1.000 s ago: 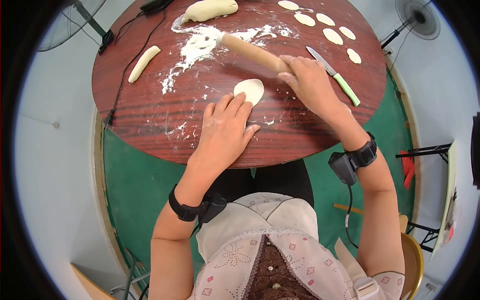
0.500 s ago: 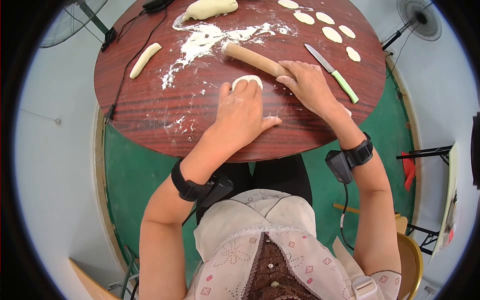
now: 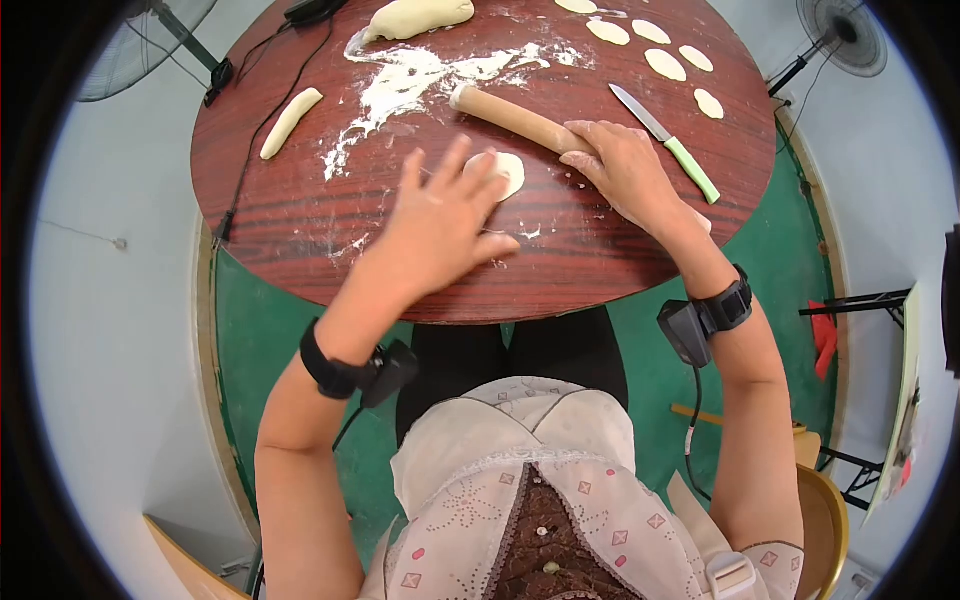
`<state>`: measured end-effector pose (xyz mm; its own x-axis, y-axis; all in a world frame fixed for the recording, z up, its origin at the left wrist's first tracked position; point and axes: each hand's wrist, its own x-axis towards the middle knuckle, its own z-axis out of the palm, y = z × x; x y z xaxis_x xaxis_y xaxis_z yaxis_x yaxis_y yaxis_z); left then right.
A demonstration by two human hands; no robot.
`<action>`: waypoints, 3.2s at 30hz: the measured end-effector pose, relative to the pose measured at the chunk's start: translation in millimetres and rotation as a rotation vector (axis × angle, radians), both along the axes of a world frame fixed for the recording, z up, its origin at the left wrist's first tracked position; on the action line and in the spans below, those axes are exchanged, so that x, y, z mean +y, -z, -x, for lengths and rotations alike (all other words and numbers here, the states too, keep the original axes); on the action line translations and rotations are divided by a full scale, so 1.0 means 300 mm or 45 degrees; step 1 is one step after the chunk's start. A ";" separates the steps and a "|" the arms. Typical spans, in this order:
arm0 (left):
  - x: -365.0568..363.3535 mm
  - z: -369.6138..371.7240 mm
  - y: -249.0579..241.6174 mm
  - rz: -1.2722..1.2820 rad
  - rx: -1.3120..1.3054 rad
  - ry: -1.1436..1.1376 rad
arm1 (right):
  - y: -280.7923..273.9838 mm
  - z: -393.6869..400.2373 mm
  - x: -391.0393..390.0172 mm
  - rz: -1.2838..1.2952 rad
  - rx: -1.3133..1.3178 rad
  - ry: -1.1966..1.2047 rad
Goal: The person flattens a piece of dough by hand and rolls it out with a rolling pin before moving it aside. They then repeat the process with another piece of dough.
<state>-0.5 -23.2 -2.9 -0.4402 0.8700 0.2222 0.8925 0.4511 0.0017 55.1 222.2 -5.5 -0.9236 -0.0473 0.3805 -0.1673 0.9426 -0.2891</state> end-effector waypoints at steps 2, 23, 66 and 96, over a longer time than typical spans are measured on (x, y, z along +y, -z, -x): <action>0.021 -0.078 0.026 -0.031 -0.060 0.059 | 0.007 -0.001 -0.004 0.025 0.009 -0.067; -0.013 -0.226 0.050 -0.268 -0.285 -0.182 | 0.033 -0.022 -0.148 -0.032 0.099 -0.235; -0.042 -0.124 0.021 -0.270 -0.318 -0.145 | 0.038 0.130 -0.146 -0.206 0.033 -0.064; -0.027 -0.163 0.055 -0.338 -0.187 -0.283 | 0.067 0.125 -0.208 -0.425 0.196 0.049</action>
<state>48.4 -31.4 -19.3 -0.6558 0.6704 0.3472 0.7543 0.6004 0.2654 17.5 160.0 -25.4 -0.8602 -0.1584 0.4848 -0.1473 0.9872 0.0611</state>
